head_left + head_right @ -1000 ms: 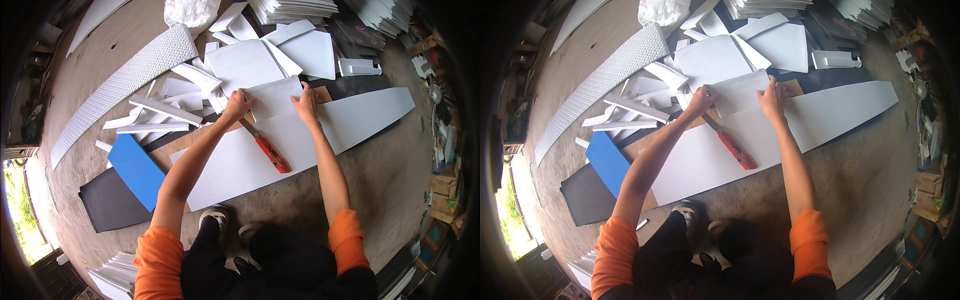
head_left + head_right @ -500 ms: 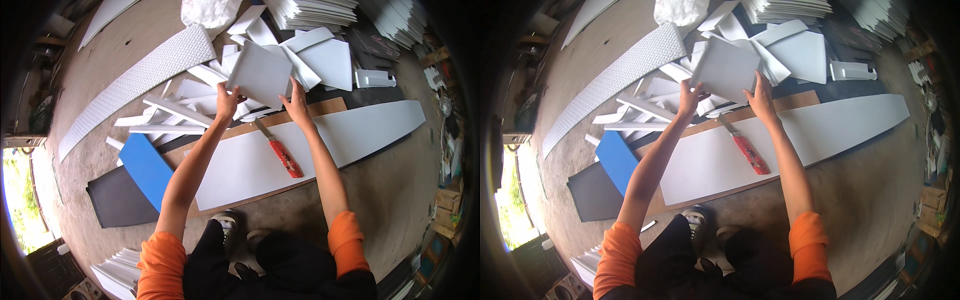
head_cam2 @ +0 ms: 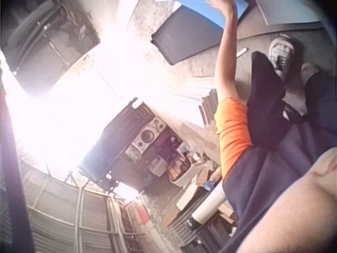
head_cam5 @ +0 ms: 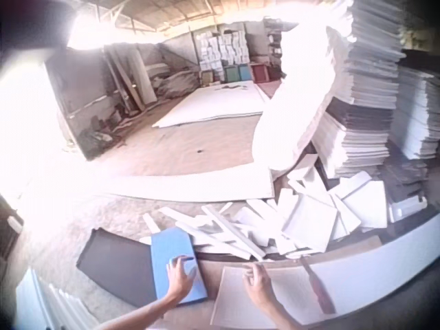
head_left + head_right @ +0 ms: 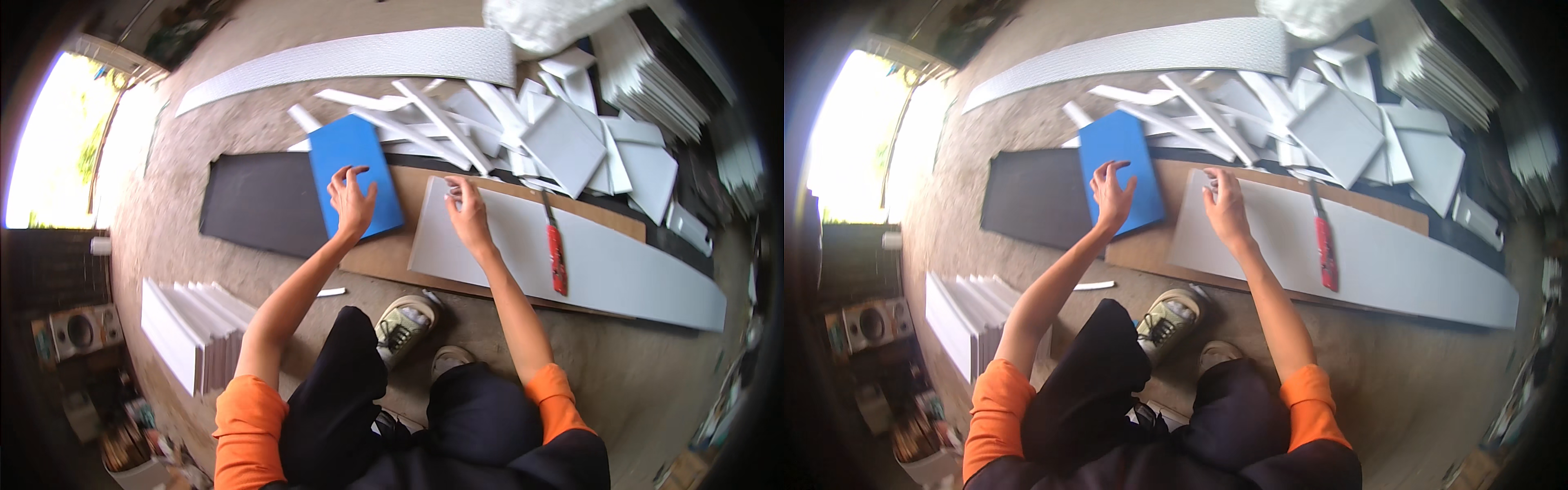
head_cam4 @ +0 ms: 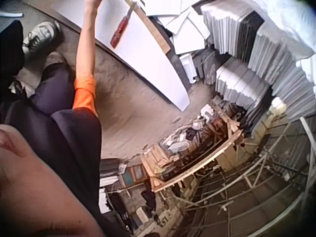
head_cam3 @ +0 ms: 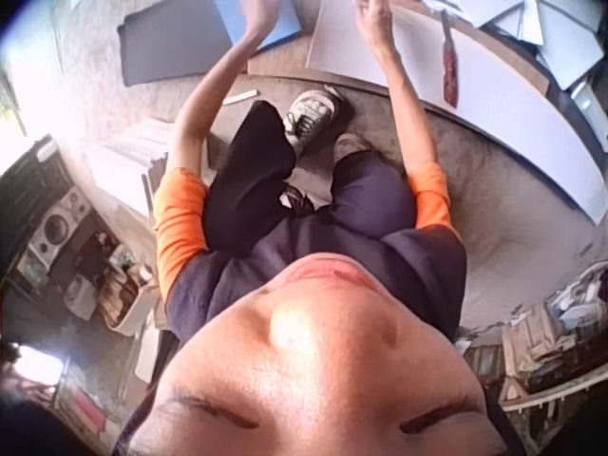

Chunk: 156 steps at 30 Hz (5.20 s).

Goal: The person uses a red utility knife to cut white foam sheets to size, using a blue rectangular board as a guide. They repeatedly align the blue board on the foam, cut along the edge, and remove the excess material. The person works on a wooden board placed on the floor in a workshop environment.

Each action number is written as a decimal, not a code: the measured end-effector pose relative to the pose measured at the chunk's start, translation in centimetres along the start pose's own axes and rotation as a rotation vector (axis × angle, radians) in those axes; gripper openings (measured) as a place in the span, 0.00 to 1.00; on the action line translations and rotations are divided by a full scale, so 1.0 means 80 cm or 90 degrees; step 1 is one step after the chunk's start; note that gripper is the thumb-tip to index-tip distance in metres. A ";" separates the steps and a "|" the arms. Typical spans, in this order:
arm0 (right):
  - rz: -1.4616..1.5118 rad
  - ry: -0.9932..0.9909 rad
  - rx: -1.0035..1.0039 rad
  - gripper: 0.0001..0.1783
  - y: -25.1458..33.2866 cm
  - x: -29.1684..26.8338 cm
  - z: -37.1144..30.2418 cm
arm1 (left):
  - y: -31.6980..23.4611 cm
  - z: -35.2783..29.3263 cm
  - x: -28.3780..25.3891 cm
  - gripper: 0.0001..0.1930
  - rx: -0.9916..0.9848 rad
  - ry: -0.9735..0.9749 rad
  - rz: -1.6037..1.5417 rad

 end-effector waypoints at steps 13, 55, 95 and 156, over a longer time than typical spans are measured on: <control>0.141 0.074 0.040 0.32 0.034 0.118 -0.001 | 0.143 -0.032 -0.026 0.23 -0.321 0.183 -0.427; -0.656 -0.325 0.119 0.28 -0.035 -0.319 -0.201 | -0.047 -0.161 0.032 0.21 0.169 0.161 -0.108; -0.424 -0.118 0.256 0.47 -0.034 -0.137 -0.144 | 0.072 -0.101 0.011 0.25 0.228 0.384 -0.206; -0.327 -0.149 0.162 0.51 -0.033 -0.177 -0.137 | 0.069 -0.118 0.019 0.29 0.267 0.336 -0.098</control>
Point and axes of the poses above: each hand's wrist, its own z-axis towards the middle knuckle, its own x-axis out of the palm, y = z × x, the point moved 5 cm from there along z, towards the middle knuckle, and after that the axes turned 10 degrees about -x, right-handed, at the moved point
